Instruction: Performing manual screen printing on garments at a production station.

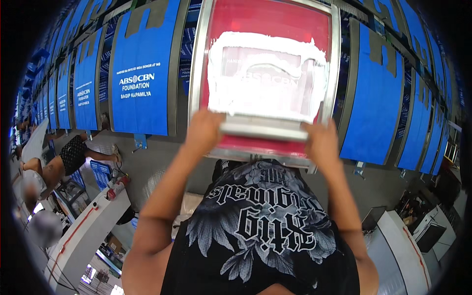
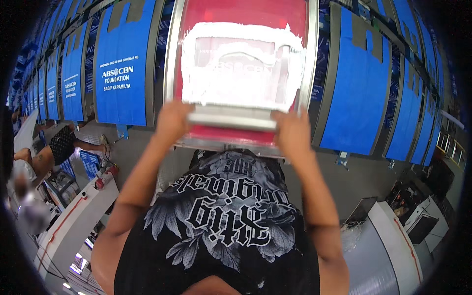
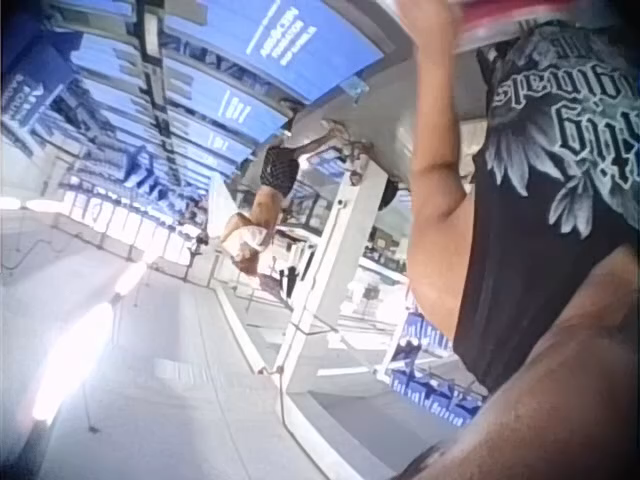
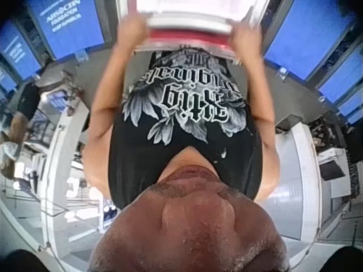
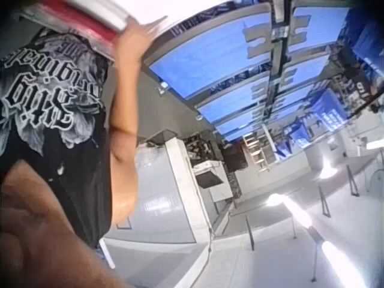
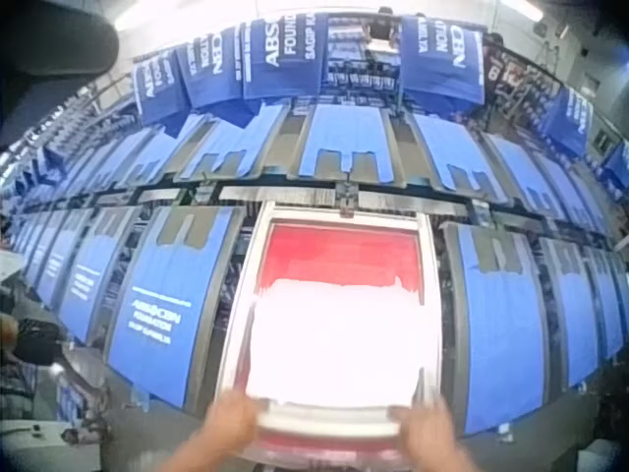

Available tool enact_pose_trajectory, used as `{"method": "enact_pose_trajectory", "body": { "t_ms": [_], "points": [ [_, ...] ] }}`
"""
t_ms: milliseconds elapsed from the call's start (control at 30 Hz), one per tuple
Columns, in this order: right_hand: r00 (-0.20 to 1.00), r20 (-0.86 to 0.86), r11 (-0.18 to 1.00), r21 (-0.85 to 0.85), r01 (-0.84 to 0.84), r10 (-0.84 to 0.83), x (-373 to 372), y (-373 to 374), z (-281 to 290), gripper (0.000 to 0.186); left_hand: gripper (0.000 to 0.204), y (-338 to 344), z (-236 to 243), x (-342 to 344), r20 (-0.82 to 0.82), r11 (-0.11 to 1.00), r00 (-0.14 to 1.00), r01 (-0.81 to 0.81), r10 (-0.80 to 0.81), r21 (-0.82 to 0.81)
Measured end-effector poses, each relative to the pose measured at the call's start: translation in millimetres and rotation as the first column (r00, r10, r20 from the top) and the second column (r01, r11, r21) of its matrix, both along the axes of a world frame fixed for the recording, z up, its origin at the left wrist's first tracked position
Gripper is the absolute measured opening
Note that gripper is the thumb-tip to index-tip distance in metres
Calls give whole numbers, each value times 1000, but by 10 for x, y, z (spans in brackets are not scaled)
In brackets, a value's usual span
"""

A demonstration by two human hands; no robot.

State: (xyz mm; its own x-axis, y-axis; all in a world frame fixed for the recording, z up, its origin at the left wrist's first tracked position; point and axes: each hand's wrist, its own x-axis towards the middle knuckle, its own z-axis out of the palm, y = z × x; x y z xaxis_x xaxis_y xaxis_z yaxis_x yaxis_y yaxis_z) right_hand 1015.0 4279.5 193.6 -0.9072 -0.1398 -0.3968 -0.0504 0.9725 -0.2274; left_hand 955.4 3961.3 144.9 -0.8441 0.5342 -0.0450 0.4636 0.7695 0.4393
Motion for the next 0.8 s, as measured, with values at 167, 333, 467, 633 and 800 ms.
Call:
{"method": "enact_pose_trajectory", "body": {
  "t_ms": [167, 333, 467, 633, 800],
  "points": [
    [996, -85, 996, 77, 34, -27, -579, 134, -342, 42, 27, 264, -163, -603, 13, 990, 993, -115, 116, -81],
    [976, -216, 998, 59, 4, 9, -1643, 429, -320, 36, 37, 582, -40, -1768, -2, 990, 997, -76, 76, -120],
    [989, -147, 999, 35, -14, 19, -560, 191, -61, 40, 33, 210, 79, -687, 207, 980, 972, -76, 114, -182],
    [992, -120, 999, 12, 30, -28, -155, 61, -236, 43, 38, 229, -98, -218, 54, 999, 997, -48, 49, -24],
    [973, -225, 981, 192, -6, 50, -1596, 448, -329, 41, 29, 613, -107, -1767, -86, 992, 994, -73, 65, -100]
  ]
}}
